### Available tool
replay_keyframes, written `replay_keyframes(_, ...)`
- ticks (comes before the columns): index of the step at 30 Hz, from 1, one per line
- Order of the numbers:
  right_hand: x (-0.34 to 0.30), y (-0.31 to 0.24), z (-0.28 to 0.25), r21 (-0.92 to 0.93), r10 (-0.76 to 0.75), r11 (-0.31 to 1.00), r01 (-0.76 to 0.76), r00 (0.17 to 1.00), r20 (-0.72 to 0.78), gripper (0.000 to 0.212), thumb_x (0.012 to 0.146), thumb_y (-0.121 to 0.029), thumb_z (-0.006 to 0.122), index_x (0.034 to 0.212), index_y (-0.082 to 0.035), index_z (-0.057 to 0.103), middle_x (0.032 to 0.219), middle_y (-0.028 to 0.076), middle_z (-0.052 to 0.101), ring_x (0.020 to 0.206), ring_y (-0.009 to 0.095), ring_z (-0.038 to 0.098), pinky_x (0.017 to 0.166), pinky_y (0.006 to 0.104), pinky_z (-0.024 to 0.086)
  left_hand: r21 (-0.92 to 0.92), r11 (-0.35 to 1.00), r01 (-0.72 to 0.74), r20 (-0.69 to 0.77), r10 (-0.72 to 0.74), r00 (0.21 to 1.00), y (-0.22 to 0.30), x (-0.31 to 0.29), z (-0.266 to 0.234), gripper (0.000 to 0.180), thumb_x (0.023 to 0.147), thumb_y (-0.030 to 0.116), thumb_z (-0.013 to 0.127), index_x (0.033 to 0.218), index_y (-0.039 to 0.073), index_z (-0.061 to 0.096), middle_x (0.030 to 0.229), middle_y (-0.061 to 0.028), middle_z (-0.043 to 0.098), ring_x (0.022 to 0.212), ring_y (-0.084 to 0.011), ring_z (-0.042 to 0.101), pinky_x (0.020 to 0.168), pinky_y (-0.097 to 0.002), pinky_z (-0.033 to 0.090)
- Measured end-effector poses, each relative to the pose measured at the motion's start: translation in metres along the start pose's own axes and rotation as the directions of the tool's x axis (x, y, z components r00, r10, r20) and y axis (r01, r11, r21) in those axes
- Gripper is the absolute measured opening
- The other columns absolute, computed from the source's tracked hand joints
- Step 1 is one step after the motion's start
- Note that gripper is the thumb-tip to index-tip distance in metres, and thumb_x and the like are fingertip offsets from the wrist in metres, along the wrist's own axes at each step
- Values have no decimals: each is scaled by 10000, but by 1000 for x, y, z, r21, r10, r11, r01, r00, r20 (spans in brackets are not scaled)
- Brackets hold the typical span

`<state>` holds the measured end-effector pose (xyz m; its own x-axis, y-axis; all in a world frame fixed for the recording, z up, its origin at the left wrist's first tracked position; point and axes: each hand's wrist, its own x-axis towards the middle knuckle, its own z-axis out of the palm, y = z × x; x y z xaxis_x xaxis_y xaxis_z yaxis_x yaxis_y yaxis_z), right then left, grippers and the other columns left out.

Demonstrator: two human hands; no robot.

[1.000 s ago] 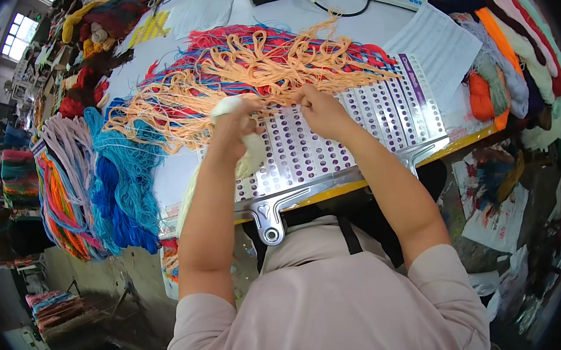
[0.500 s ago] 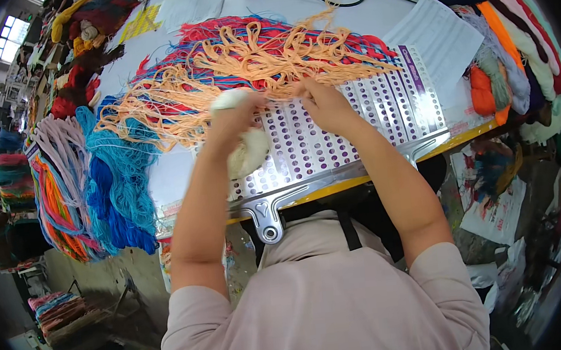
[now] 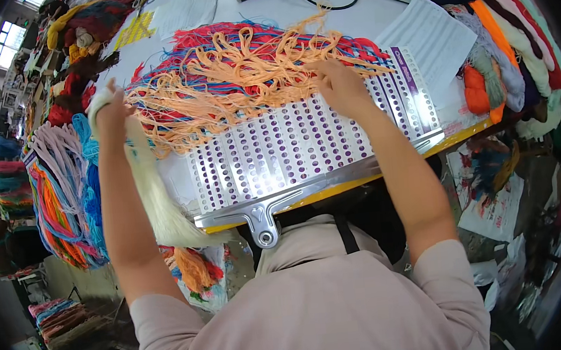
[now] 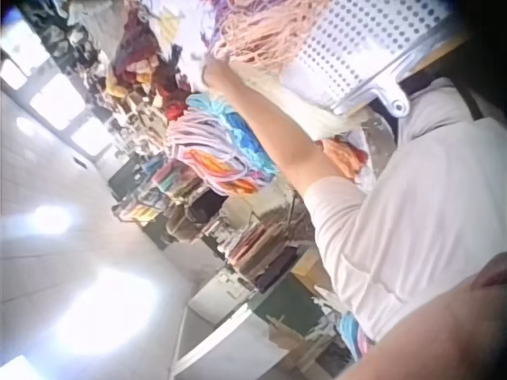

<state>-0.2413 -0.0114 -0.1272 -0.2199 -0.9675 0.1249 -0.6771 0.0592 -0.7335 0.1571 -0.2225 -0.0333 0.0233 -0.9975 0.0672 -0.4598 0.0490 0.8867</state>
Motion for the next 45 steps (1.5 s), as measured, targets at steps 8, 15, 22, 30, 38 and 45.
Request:
replay_keyframes(8,59,-3,-9,-60,79,995,-78,997,13,174,822,-232,631,920,-92,663,942,76,631,900,250,616,766,376,487,-673,406,618,719,161,676,64,-165,82,443,960,278,453,1311,10,481,1225,-166,582,491,-43,423,652,-258,517)
replay_keyframes(15,19,-30,3,-14,-103,994,109,879,-466,231,839,-223,671,984,-42,673,891,67,671,801,162,612,714,284,475,-687,239,686,715,55,697,47,-203,127,478,970,305,416,1367,39,424,1347,-143,488,1190,-254,507,971,-433,430)
replay_keyframes(22,-58,-131,15,605,-82,793,-73,971,224,140,829,-127,665,897,-5,656,826,21,649,715,67,579,625,221,441,-684,211,698,728,139,672,58,-220,124,504,942,253,370,1386,16,403,1356,-117,477,1209,-217,472,1020,-377,369)
replay_keyframes(30,-66,-134,16,735,-61,668,-118,975,213,83,819,-79,657,832,4,653,792,19,628,694,78,569,630,221,445,-693,186,696,720,207,662,49,-223,114,541,928,251,373,1383,-41,373,1413,-156,424,1252,-257,461,1057,-372,348)
replay_keyframes(38,-69,-127,14,791,-31,589,-165,974,226,62,830,-65,646,827,-3,639,775,5,623,701,56,550,639,204,431,-702,267,661,709,173,684,46,-220,113,508,907,218,443,1345,-38,433,1290,-153,540,1165,-233,526,996,-351,398)
replay_keyframes(45,-75,-121,-4,691,11,716,-99,991,131,79,836,-70,636,886,-9,631,890,42,635,787,64,554,693,218,439,-726,586,359,578,237,781,65,-227,118,498,826,59,622,1311,25,513,924,-20,592,797,-89,566,694,-229,464)
